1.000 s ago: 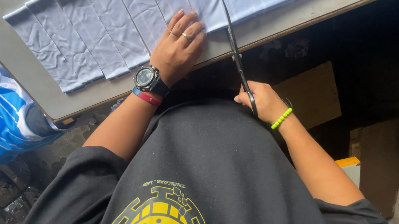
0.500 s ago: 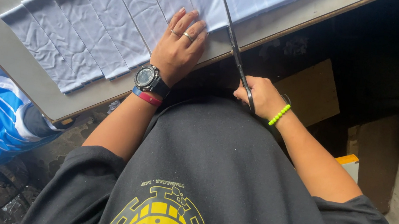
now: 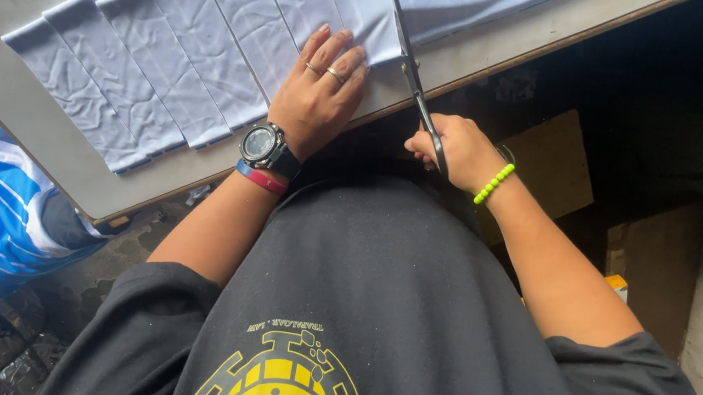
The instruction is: Cutting a long piece of fabric into multiple strips using scissors and then gathering them into a folded stack.
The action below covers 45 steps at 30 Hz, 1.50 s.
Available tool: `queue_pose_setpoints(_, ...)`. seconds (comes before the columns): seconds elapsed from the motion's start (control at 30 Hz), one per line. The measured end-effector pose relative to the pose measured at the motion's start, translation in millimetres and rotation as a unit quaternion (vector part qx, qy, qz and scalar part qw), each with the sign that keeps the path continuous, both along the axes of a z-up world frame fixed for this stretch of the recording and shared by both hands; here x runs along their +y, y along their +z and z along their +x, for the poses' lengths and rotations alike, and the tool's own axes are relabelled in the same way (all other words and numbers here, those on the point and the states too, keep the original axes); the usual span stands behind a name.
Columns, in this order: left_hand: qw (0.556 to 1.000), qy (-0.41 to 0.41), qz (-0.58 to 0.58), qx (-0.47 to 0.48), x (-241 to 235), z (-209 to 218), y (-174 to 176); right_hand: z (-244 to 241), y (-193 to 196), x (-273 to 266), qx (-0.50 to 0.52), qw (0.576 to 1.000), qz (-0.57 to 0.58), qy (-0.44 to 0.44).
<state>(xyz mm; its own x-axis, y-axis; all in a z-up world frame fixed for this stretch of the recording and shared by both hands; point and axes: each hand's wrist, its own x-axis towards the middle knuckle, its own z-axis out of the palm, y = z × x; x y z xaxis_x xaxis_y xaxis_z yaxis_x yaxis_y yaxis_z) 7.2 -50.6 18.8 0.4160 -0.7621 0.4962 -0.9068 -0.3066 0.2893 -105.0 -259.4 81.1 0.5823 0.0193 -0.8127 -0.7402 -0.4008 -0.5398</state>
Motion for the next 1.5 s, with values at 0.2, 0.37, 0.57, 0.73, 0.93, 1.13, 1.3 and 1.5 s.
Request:
queue_pose_setpoints(0.2,1.0,0.001,0.001,-0.008,-1,2,5,0,-10,0,-0.028,0.999,-0.026,-0.013)
queue_pose_setpoints(0.37,1.0,-0.005,-0.007,-0.006,-2,2,6,5,0,3,0.002,0.998,0.001,-0.058)
queue_pose_setpoints(0.57,0.997,0.052,-0.022,-0.044,-6,-6,-15,14,-17,-3,-0.063,0.998,-0.008,-0.026)
queue_pose_setpoints(0.73,0.997,0.054,-0.021,-0.047,-6,-4,-14,22,-23,-4,-0.057,0.998,-0.025,-0.01)
queue_pose_setpoints(0.93,0.998,0.044,-0.024,-0.046,-6,-3,-16,25,-16,-2,-0.069,0.996,-0.019,-0.056)
queue_pose_setpoints(1.13,0.998,0.043,-0.023,-0.034,-5,-4,-16,39,-20,-5,-0.061,0.995,0.013,-0.074)
queue_pose_setpoints(1.3,0.998,0.045,-0.023,-0.038,-5,-3,-11,56,-23,-7,-0.071,0.997,-0.003,-0.042)
queue_pose_setpoints(1.5,0.998,0.044,-0.023,-0.04,-6,-3,-14,54,-16,-1,-0.09,0.994,-0.003,-0.059)
